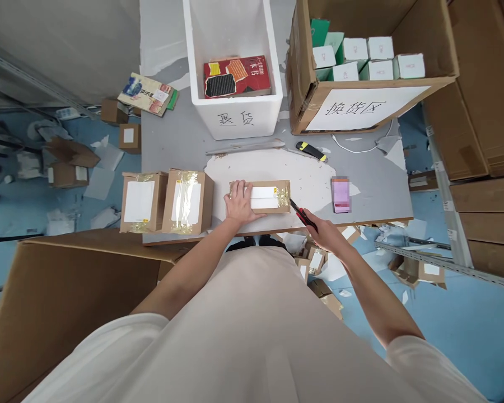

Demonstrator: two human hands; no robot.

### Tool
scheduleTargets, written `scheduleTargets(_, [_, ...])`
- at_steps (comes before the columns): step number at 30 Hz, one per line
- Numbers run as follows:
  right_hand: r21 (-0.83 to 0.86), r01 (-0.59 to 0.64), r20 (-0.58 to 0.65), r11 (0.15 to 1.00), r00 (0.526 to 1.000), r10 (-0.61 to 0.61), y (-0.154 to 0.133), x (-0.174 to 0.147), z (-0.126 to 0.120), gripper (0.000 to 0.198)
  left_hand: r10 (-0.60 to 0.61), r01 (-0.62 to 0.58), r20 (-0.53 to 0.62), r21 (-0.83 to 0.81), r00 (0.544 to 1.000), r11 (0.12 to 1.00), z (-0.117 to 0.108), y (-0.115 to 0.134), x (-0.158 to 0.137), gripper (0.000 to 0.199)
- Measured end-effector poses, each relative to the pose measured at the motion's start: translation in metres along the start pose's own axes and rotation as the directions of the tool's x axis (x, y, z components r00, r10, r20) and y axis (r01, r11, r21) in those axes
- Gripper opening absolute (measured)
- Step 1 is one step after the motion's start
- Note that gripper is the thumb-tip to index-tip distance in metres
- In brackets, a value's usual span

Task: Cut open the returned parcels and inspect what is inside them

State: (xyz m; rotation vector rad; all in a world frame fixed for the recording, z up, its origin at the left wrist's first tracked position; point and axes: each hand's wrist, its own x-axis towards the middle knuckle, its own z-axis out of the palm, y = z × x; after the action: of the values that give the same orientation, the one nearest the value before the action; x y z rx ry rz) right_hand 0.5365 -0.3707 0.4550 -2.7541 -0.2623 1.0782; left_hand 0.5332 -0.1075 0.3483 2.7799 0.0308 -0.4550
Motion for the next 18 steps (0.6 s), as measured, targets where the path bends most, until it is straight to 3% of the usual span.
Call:
scheduleTargets(4, [0.199,-0.034,-0.052,0.979,0.998,0.045,0.012,-0.021,0.016,0.059,-0.012,0.011,-0.014,-0.036,1.000,0.999,-0.002,0.002,-0.001,0.110])
scheduleTargets(7, [0.455,-0.079,-0.186,0.887,0.966,0.181,0.020,-0.033,0.039,0.064,-0.079,0.074,-0.048,-0.093,0.996,0.993,-0.003,0.009,0.001,0.111])
scheduleTargets(9, [0.698,-0.050,-0.214,0.715,0.937,0.275,0.016,-0.027,0.058,0.071,-0.162,0.152,-0.063,-0.138,0.985,0.979,-0.005,0.014,0.004,0.115])
scheduleTargets(11, [0.885,0.036,-0.204,0.464,0.926,0.318,0.003,-0.005,0.075,0.067,-0.223,0.211,-0.046,-0.185,0.974,0.960,-0.009,0.017,0.006,0.117])
scheduleTargets(14, [0.972,0.152,-0.207,0.179,0.916,0.344,-0.028,0.043,0.088,0.051,-0.214,0.207,0.001,-0.261,0.977,0.943,-0.014,0.009,0.004,0.102])
scheduleTargets(16, [0.982,0.169,-0.188,0.088,0.927,0.323,-0.045,0.073,0.087,0.045,-0.167,0.157,-0.005,-0.318,0.986,0.935,-0.013,-0.003,-0.001,0.077])
scheduleTargets(18, [0.979,0.187,-0.201,0.077,0.934,0.297,-0.055,0.096,0.079,0.041,-0.119,0.102,-0.018,-0.407,0.993,0.908,-0.008,-0.017,-0.011,0.055])
